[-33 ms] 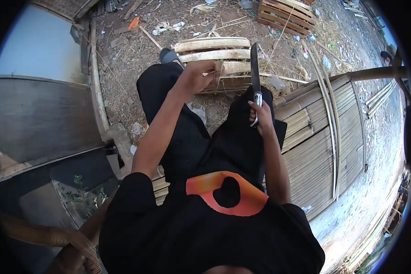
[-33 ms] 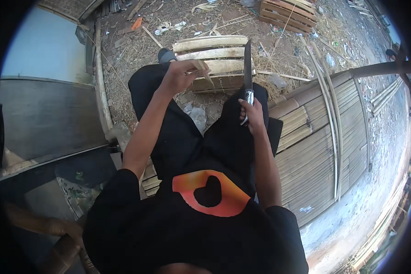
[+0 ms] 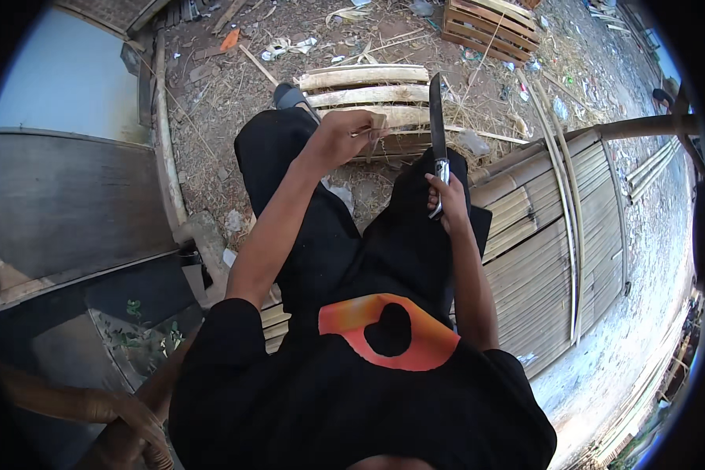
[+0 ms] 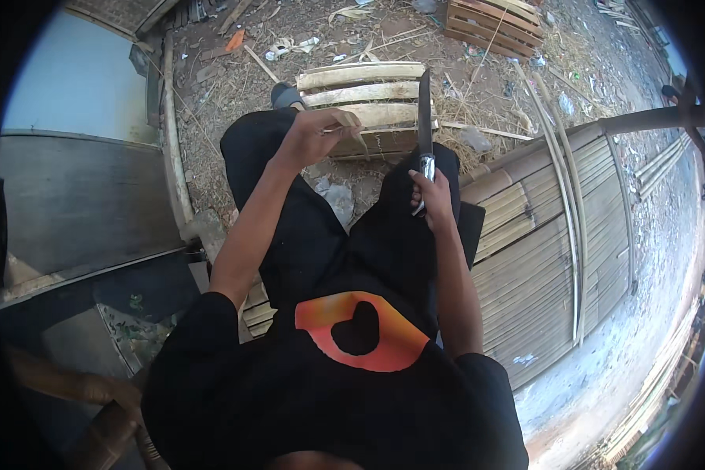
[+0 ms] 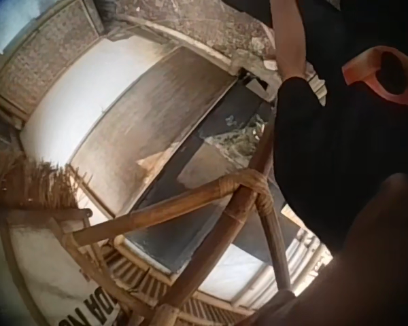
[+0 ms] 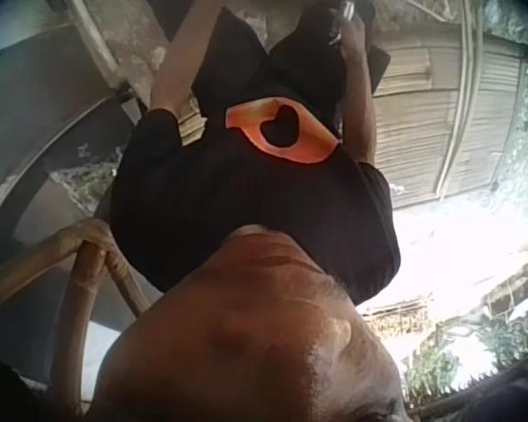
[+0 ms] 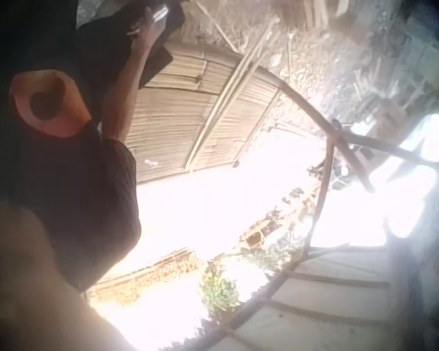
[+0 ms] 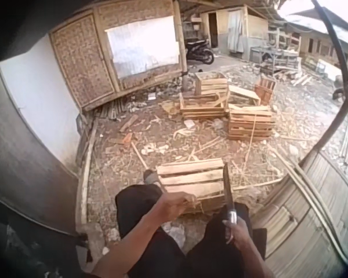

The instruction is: The person thins and smooths long strips of bamboo with a knife by pulling the strips against the blade over a wooden crate.

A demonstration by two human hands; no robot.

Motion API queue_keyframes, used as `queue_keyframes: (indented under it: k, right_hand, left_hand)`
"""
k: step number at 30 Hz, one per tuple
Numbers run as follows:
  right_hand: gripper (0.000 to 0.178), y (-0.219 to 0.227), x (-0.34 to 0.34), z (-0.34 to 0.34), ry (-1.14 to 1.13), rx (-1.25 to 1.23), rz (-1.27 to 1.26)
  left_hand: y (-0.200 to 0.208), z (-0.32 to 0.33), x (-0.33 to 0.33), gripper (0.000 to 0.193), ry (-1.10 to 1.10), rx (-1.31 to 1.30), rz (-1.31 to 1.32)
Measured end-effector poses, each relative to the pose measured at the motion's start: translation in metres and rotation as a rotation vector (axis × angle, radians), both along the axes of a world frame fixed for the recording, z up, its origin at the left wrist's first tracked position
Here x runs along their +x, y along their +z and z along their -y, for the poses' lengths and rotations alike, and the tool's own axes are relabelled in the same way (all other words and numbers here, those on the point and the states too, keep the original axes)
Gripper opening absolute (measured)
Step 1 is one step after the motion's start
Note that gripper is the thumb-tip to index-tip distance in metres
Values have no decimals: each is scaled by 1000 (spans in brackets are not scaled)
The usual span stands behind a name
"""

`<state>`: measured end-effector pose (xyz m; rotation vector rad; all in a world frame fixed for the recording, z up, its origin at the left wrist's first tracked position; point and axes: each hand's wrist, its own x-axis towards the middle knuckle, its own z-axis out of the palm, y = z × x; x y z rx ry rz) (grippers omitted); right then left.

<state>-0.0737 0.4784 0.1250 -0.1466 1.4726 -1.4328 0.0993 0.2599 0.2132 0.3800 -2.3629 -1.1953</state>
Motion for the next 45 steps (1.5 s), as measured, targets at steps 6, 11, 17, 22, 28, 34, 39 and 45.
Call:
queue_keyframes:
  k: [6,11,17,22,28,34,39,45]
  right_hand:
    - [24,47,34,-17,-1,-38,-217]
    - [22,127,71,-14,-84,-303,-88]
    - [17,139,71,-21,109,-263,-383]
    - [23,153,79,-15,115,-23,-637]
    - [27,161,76,-13,143,21,-734]
    - [28,157,77,-9,161,45,-796]
    - [29,154,78,-8,140,22,-804]
    - [26,158,75,-7,213,100,-740]
  left_hand:
    - [-16,-1,-24,15,148,14,-61]
    - [-14,-3,-40,17,213,-40,-71]
    - [-16,-12,-45,17,170,-95,-146]
    - [-8,-19,-41,16,213,-143,-139]
    - [-5,-22,-42,14,205,-115,-127]
    - [-4,-23,-40,14,205,-106,-124]
    - [-6,-23,-41,14,205,-151,-127]
    - [-3,-25,-38,14,190,-148,-89]
